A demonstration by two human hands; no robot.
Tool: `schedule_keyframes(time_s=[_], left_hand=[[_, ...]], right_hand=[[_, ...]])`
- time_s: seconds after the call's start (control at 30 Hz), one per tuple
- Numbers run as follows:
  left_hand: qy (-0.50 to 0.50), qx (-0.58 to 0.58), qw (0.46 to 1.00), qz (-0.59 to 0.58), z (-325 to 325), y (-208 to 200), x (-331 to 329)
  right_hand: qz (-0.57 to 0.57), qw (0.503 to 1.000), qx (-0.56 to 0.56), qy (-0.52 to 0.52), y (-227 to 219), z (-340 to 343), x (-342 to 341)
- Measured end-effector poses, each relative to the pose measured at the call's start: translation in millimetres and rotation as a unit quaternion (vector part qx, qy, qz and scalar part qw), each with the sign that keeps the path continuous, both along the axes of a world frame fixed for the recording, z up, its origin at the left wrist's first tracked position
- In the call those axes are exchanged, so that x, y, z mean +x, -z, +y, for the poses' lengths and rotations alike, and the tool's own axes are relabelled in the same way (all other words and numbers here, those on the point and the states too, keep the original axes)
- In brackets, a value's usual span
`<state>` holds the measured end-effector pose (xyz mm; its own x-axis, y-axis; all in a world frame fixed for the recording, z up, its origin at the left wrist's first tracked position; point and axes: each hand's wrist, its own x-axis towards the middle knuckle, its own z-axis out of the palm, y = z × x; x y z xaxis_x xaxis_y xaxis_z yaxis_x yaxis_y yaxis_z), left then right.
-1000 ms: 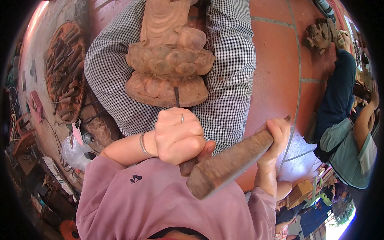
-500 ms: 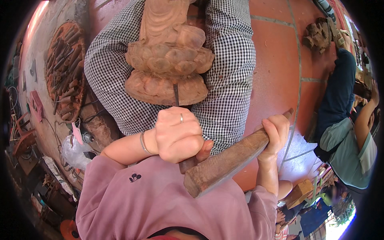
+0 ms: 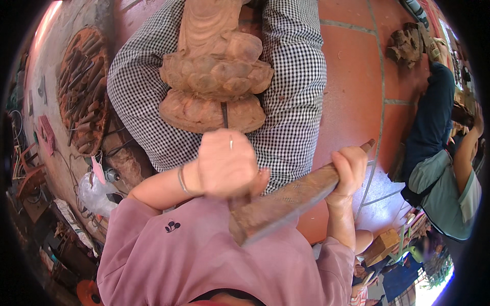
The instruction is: The person carves a wooden sculpture resting on their lap using a chisel and a wooden mallet. They repeatedly strike the chisel to shape the wood, occasionally adjusting the sculpture's position.
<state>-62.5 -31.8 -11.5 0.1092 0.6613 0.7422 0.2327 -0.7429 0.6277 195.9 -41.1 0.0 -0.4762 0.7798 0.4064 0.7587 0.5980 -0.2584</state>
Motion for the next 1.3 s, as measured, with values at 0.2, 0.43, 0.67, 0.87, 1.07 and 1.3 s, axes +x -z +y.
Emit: schedule_keyframes(time_s=[0.2, 0.43, 0.67, 0.87, 1.07, 1.3], left_hand=[[0.000, -0.009, 1.000, 0.007, 5, -3, 1], [0.051, 0.002, 0.998, -0.028, 30, -37, -29], [-0.032, -0.311, 0.828, 0.465, 5, -71, -37], [-0.024, -0.285, 0.772, 0.567, -8, -45, -64], [-0.014, -0.200, 0.779, 0.594, -3, -33, -69], [-0.038, -0.255, 0.728, 0.635, 1, -47, -67]], right_hand=[[0.302, 0.952, -0.004, 0.045, 38, -15, -15], [0.297, 0.930, -0.197, 0.088, 49, -12, -19], [0.208, 0.943, -0.152, 0.212, 77, 0, -41], [0.249, 0.934, -0.141, 0.213, 83, 3, -38], [0.244, 0.940, -0.114, 0.212, 87, -1, -36], [0.248, 0.939, -0.102, 0.214, 86, 0, -35]])
